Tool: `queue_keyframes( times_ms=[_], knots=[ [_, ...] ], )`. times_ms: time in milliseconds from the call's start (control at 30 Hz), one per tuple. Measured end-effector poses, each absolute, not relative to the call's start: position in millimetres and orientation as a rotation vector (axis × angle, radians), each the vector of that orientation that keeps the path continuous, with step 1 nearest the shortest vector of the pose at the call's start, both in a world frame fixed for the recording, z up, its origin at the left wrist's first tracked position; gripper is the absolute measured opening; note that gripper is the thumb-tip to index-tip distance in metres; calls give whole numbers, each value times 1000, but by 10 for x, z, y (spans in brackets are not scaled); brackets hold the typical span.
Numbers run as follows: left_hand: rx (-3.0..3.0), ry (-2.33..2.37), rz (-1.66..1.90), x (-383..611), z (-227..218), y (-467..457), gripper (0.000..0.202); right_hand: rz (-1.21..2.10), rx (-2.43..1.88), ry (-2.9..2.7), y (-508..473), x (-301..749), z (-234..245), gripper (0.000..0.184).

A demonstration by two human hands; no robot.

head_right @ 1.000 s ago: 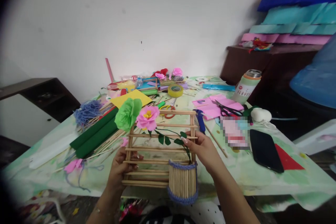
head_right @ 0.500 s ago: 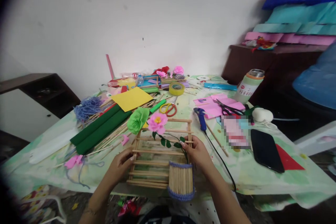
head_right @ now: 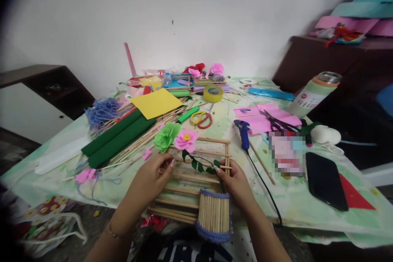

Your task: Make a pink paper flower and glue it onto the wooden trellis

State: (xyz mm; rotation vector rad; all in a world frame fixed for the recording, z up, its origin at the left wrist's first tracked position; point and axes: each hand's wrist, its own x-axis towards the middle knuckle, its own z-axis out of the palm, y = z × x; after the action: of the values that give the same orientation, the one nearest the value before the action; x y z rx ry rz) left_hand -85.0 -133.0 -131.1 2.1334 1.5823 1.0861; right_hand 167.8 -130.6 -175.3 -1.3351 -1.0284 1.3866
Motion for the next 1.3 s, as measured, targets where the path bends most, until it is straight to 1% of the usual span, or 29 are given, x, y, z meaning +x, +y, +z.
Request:
queue_keyframes(
  times_ms=[67, 100, 133, 233, 267, 333, 433, 467, 533, 600, 667, 700, 733, 800, 1000, 1200, 1300],
  knots=[
    [2110, 1590, 1145, -738, -1279, -1248, 32, 1398, -1340, -1022, -1312, 1671, -1727, 48],
    [2124, 1600, 1163, -696, -1259, -1212, 37, 1398, -1344, -1022, -1314, 1670, -1719, 48],
    [2156, 1602, 1167, -663, -1237, -1183, 35, 1397, -1348, -1024, -1314, 1671, -1715, 47],
    [2245, 1621, 1157, -612, -1147, -1162, 15, 1394, -1356, -1034, -1310, 1683, -1729, 47],
    [2251, 1645, 1167, -611, -1108, -1181, 12, 1395, -1356, -1036, -1307, 1688, -1740, 48],
    [2220, 1705, 1223, -637, -1012, -1256, 13, 1402, -1354, -1037, -1302, 1697, -1764, 48],
    [2113, 1892, 1251, -739, -830, -1397, 20, 1416, -1353, -1038, -1298, 1708, -1798, 49],
    [2065, 2033, 1165, -778, -773, -1430, 22, 1420, -1352, -1041, -1297, 1712, -1810, 49],
    [1975, 2176, 1140, -834, -693, -1447, 25, 1422, -1351, -1047, -1294, 1721, -1840, 49],
    [1914, 1936, 1117, -835, -682, -1390, 31, 1417, -1346, -1055, -1287, 1732, -1882, 48],
    [1811, 1587, 932, -778, -735, -1281, 37, 1393, -1341, -1076, -1277, 1743, -1927, 46],
    [1762, 1502, 847, -736, -776, -1218, 35, 1381, -1338, -1088, -1272, 1747, -1945, 46],
    [1736, 1443, 789, -692, -821, -1157, 28, 1370, -1336, -1100, -1268, 1751, -1959, 45],
    [1712, 1425, 752, -613, -908, -1053, 16, 1359, -1328, -1116, -1263, 1754, -1969, 43],
    [1819, 1464, 768, -533, -1045, -968, 24, 1377, -1309, -1117, -1269, 1745, -1939, 41],
    [2049, 1522, 856, -531, -1099, -1061, 22, 1404, -1317, -1093, -1273, 1732, -1902, 43],
    [2106, 1559, 833, -535, -1148, -1083, 23, 1412, -1316, -1087, -1276, 1728, -1886, 45]
  ],
)
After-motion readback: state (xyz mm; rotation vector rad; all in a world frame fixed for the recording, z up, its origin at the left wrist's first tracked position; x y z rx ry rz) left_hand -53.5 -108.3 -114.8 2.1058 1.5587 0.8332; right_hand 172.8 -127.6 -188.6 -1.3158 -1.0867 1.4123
